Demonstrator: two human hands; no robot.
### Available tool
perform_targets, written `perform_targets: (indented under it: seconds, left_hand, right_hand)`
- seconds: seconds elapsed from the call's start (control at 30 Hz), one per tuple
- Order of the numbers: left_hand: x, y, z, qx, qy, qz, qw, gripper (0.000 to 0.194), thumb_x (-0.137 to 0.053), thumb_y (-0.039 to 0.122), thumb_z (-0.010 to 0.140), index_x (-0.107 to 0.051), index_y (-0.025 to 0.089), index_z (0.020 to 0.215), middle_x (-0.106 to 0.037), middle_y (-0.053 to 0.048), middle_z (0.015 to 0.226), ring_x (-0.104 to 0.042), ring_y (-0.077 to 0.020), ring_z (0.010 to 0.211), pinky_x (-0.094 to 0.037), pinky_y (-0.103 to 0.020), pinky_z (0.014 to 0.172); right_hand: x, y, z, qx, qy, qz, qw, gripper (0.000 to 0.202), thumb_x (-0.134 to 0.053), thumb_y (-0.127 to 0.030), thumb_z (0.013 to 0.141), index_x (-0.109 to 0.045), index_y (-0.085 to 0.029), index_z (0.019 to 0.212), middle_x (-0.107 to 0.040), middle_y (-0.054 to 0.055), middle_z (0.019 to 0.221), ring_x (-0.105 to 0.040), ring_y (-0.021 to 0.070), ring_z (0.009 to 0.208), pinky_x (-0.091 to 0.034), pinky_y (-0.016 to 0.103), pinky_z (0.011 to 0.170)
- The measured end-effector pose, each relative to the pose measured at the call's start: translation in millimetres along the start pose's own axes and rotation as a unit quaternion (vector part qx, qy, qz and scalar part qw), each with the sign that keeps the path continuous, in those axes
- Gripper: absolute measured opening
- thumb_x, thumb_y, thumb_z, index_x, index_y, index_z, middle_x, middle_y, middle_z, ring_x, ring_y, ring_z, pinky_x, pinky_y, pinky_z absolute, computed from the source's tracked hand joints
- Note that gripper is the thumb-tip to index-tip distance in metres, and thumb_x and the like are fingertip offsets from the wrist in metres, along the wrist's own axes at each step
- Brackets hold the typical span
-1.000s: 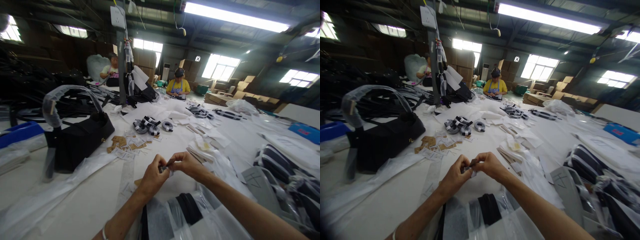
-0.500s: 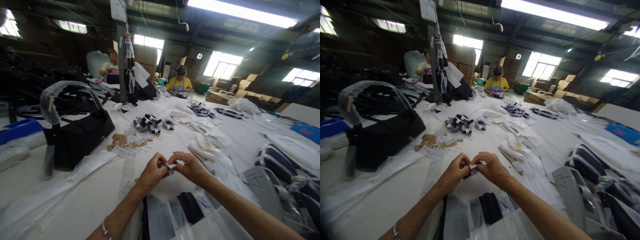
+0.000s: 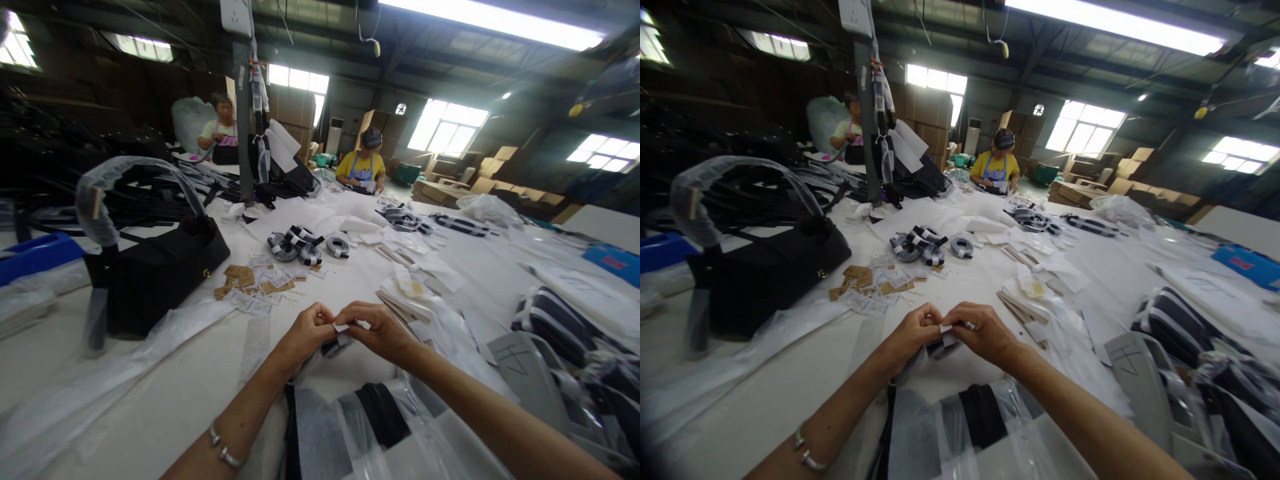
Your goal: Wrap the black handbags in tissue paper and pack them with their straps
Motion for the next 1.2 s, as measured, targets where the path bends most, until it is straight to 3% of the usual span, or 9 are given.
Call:
perform_targets:
  seconds: [0.2,0.4,0.57,0.97,1.2]
  left_hand:
    - [5.4,-2,4,-0.024,0.018,0.059,0.998,0.023,-0.068,0.031,0.069,-0.05,0.019,0.078,-0.048,0.008,0.058,-0.04,-0.0079,0.053,-0.026,-0.022,0.053]
    - [7.3,-6,6,-0.023,0.026,0.057,0.998,0.025,-0.067,0.033,0.071,-0.048,0.02,0.079,-0.043,0.009,0.056,-0.035,-0.0072,0.049,-0.023,-0.021,0.05]
    - [8.4,-9,7,-0.02,0.027,0.043,0.999,0.025,-0.068,0.031,0.069,-0.047,0.021,0.078,-0.044,0.009,0.055,-0.036,-0.0075,0.049,-0.023,-0.021,0.05]
    - [12.0,-8,6,-0.009,0.041,0.027,0.999,0.035,-0.074,0.04,0.067,-0.049,0.02,0.08,-0.044,0.01,0.055,-0.037,-0.0075,0.05,-0.024,-0.022,0.05]
    - [11.6,-7,6,-0.005,0.037,0.023,0.999,0.03,-0.072,0.036,0.068,-0.051,0.019,0.08,-0.052,0.007,0.059,-0.044,-0.0088,0.053,-0.03,-0.022,0.053]
  right_hand:
    - [-8,15,-2,-0.136,0.006,0.066,0.989,0.027,-0.063,-0.043,0.088,-0.076,-0.023,0.102,-0.076,0.005,0.099,-0.068,0.0239,0.094,-0.05,0.034,0.087]
    - [-15,17,-1,-0.191,0.021,0.163,0.968,0.036,-0.064,-0.051,0.085,-0.076,-0.021,0.101,-0.075,0.005,0.098,-0.065,0.0249,0.096,-0.048,0.036,0.089]
    - [-17,15,0,-0.213,0.02,0.216,0.953,0.042,-0.061,-0.056,0.086,-0.077,-0.019,0.1,-0.075,0.006,0.102,-0.063,0.0265,0.104,-0.046,0.038,0.095]
    - [-23,25,-1,-0.228,0.073,0.238,0.941,0.039,-0.076,-0.051,0.073,-0.075,-0.022,0.098,-0.074,0.004,0.096,-0.064,0.0216,0.089,-0.05,0.035,0.085]
    - [-24,27,0,-0.232,0.088,0.233,0.94,0.038,-0.078,-0.049,0.07,-0.075,-0.022,0.096,-0.074,0.004,0.094,-0.065,0.0214,0.087,-0.05,0.034,0.082]
Point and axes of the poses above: each hand's wrist, its own z-axis towards the middle knuckle, its own x-axis out of the back of the hand, y = z × x, the point moved 4 cm from there along z, towards the middle knuckle
